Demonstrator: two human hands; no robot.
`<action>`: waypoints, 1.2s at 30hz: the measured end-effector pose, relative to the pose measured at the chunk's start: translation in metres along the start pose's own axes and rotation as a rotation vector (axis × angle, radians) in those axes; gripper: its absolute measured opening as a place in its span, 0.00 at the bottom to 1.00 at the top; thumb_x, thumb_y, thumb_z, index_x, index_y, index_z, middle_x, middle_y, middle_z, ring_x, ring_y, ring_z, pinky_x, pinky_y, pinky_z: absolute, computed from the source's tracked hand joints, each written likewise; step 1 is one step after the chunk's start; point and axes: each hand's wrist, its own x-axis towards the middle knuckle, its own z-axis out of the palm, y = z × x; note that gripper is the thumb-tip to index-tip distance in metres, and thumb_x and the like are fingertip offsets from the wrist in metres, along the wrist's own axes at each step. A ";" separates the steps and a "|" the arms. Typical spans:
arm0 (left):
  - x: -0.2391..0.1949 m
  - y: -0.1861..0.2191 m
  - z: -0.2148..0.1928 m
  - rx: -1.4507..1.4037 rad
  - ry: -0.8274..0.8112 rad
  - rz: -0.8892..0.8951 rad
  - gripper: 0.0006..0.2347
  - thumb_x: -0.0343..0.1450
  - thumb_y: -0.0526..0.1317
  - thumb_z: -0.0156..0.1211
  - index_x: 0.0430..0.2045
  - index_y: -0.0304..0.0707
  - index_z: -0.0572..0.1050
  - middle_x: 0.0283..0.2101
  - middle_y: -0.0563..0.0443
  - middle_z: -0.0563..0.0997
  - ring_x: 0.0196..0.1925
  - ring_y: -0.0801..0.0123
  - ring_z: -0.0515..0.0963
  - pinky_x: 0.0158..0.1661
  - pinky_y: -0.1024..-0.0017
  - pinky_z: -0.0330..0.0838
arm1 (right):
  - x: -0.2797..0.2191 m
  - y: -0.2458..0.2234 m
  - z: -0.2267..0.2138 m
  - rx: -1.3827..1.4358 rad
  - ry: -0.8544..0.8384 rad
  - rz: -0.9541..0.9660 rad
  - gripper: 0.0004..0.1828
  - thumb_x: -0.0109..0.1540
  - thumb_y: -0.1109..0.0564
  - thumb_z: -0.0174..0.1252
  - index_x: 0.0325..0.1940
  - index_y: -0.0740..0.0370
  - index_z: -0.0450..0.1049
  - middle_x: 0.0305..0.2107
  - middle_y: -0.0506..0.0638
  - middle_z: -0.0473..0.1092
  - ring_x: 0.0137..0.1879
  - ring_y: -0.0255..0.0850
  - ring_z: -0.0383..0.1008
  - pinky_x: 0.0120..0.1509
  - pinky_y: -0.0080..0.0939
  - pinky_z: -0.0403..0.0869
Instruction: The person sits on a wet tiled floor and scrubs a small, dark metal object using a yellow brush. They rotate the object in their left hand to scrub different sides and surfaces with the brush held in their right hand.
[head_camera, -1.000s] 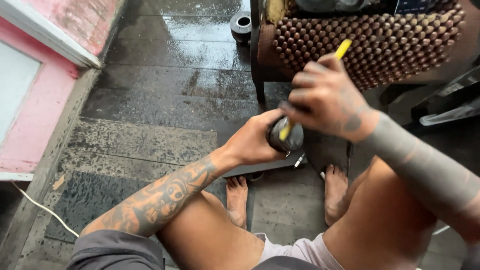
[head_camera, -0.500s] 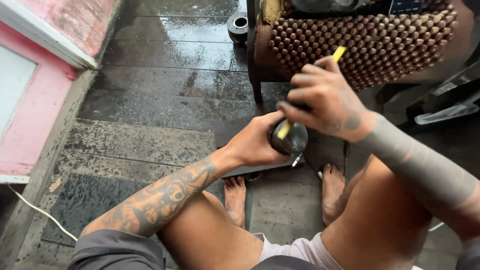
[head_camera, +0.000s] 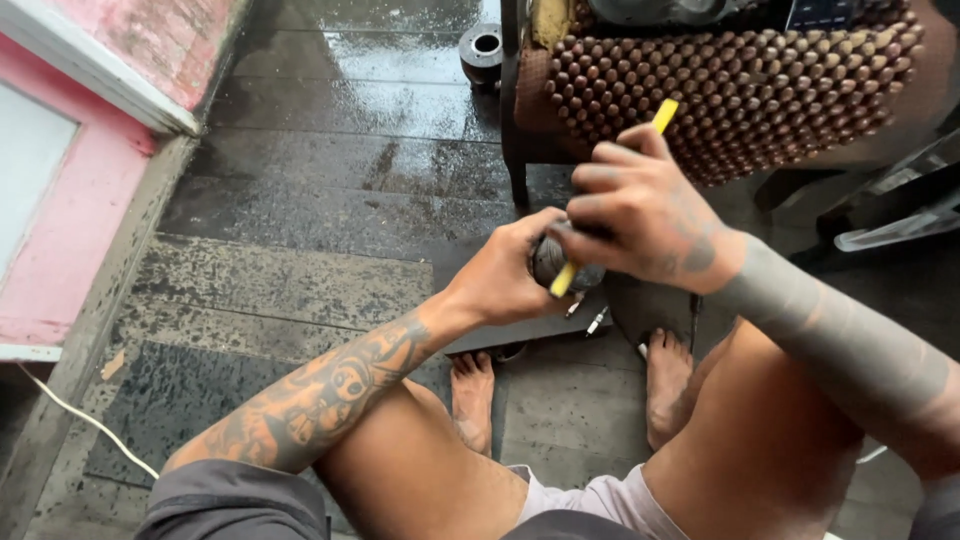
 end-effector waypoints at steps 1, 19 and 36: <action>0.000 0.000 -0.001 -0.002 -0.004 -0.003 0.15 0.60 0.38 0.70 0.34 0.43 0.70 0.33 0.55 0.77 0.34 0.74 0.71 0.34 0.72 0.66 | -0.003 0.008 0.003 0.003 -0.001 0.005 0.21 0.70 0.47 0.57 0.23 0.52 0.69 0.23 0.43 0.61 0.36 0.44 0.63 0.56 0.51 0.58; -0.002 0.014 -0.001 -0.011 0.038 -0.122 0.21 0.56 0.37 0.72 0.42 0.46 0.73 0.35 0.55 0.80 0.36 0.76 0.74 0.39 0.75 0.72 | -0.008 0.007 -0.001 -0.100 0.057 0.035 0.22 0.70 0.50 0.60 0.22 0.54 0.67 0.25 0.45 0.62 0.37 0.46 0.64 0.57 0.51 0.59; -0.002 0.018 0.004 -0.031 -0.009 -0.183 0.20 0.55 0.36 0.70 0.41 0.42 0.76 0.34 0.56 0.79 0.38 0.78 0.73 0.39 0.75 0.70 | -0.001 0.012 0.000 -0.065 0.115 0.031 0.19 0.65 0.59 0.62 0.20 0.57 0.68 0.25 0.47 0.62 0.35 0.48 0.66 0.50 0.52 0.63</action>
